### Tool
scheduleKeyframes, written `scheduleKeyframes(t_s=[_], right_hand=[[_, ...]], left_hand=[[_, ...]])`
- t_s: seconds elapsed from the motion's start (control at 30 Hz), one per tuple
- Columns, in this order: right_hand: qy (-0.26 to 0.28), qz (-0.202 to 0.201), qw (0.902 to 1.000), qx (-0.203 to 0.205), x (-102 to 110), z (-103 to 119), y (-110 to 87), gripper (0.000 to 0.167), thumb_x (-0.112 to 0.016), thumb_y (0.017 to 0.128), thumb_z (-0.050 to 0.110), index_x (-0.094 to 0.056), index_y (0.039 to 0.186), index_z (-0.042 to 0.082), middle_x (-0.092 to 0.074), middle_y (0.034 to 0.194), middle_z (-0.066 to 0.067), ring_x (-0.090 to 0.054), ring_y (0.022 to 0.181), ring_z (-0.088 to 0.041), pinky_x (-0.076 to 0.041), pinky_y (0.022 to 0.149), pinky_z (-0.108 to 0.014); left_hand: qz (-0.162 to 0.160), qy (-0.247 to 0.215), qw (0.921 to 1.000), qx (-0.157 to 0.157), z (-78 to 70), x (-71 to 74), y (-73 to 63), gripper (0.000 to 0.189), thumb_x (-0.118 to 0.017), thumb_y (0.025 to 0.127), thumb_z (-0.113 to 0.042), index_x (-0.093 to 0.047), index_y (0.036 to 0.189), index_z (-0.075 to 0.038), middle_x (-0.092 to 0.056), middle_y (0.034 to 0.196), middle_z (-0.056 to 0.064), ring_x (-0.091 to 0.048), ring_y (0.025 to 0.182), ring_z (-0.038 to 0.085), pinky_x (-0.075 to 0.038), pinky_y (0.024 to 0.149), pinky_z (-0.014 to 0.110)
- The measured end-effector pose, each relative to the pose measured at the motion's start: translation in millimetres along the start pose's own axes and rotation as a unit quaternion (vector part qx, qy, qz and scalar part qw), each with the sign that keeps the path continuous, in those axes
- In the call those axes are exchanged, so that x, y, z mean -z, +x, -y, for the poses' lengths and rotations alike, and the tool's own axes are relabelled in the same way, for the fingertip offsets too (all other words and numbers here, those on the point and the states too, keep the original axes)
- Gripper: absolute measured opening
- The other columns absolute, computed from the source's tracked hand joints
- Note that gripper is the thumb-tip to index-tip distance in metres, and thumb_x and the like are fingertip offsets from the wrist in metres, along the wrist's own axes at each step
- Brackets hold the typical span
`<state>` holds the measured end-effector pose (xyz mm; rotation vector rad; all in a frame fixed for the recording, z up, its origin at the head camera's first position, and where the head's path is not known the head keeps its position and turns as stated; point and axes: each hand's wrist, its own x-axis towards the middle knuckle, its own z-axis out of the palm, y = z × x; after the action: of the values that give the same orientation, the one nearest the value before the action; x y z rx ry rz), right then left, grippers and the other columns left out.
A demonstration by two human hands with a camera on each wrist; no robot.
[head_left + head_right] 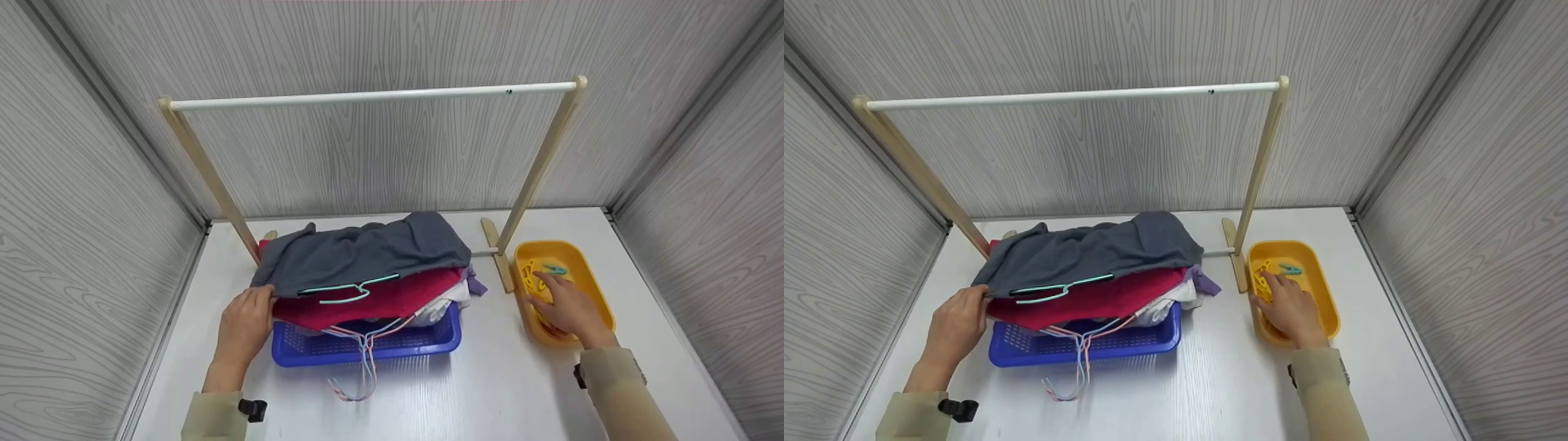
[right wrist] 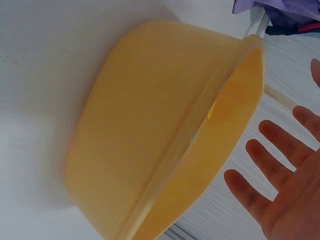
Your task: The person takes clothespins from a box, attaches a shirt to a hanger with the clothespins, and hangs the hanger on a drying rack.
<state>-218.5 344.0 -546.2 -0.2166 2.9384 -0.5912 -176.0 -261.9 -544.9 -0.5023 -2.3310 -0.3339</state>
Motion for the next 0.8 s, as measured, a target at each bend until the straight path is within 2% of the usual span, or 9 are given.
scheduleKeyframes(t_s=[0.2,0.33,0.57,0.8], right_hand=[[0.011,0.032,0.9989,-0.031,5,-9,6.3,0.062,-0.058,0.098,0.045,-0.044,0.145,0.006,-0.042,0.147,-0.023,-0.038,0.132,-0.047,-0.029,0.105,-0.064],[0.02,0.051,0.9977,-0.041,7,-16,11.5,0.057,-0.059,0.098,0.039,-0.049,0.139,0.0,-0.047,0.141,-0.025,-0.042,0.129,-0.046,-0.031,0.104,-0.063],[0.014,0.081,0.9943,-0.069,12,-23,17.7,0.054,-0.059,0.098,0.037,-0.054,0.134,-0.003,-0.055,0.132,-0.026,-0.054,0.113,-0.04,-0.036,0.099,-0.063],[0.001,0.112,0.9907,-0.077,14,-30,18.7,0.05,-0.062,0.098,0.031,-0.053,0.135,-0.002,-0.056,0.129,-0.027,-0.053,0.114,-0.043,-0.038,0.096,-0.065]], left_hand=[[0.008,0.016,0.9998,-0.004,0.3,2.0,4.1,0.02,-0.067,0.088,0.003,-0.059,0.106,0.008,-0.067,0.087,0.025,-0.067,0.072,0.038,-0.055,0.058,0.048],[0.006,0.015,0.9999,-0.002,1.9,0.4,5.7,0.022,-0.066,0.088,0.0,-0.06,0.108,0.008,-0.068,0.085,0.024,-0.066,0.066,0.037,-0.053,0.051,0.047],[0.003,-0.019,0.9993,0.033,4.1,-0.7,5.1,0.016,-0.071,0.088,-0.002,-0.066,0.102,0.004,-0.069,0.087,0.021,-0.067,0.071,0.036,-0.055,0.056,0.048],[0.008,-0.03,0.9981,0.053,5.5,3.7,8.1,0.017,-0.073,0.087,-0.003,-0.068,0.103,-0.002,-0.071,0.085,0.018,-0.068,0.07,0.036,-0.054,0.053,0.047]])
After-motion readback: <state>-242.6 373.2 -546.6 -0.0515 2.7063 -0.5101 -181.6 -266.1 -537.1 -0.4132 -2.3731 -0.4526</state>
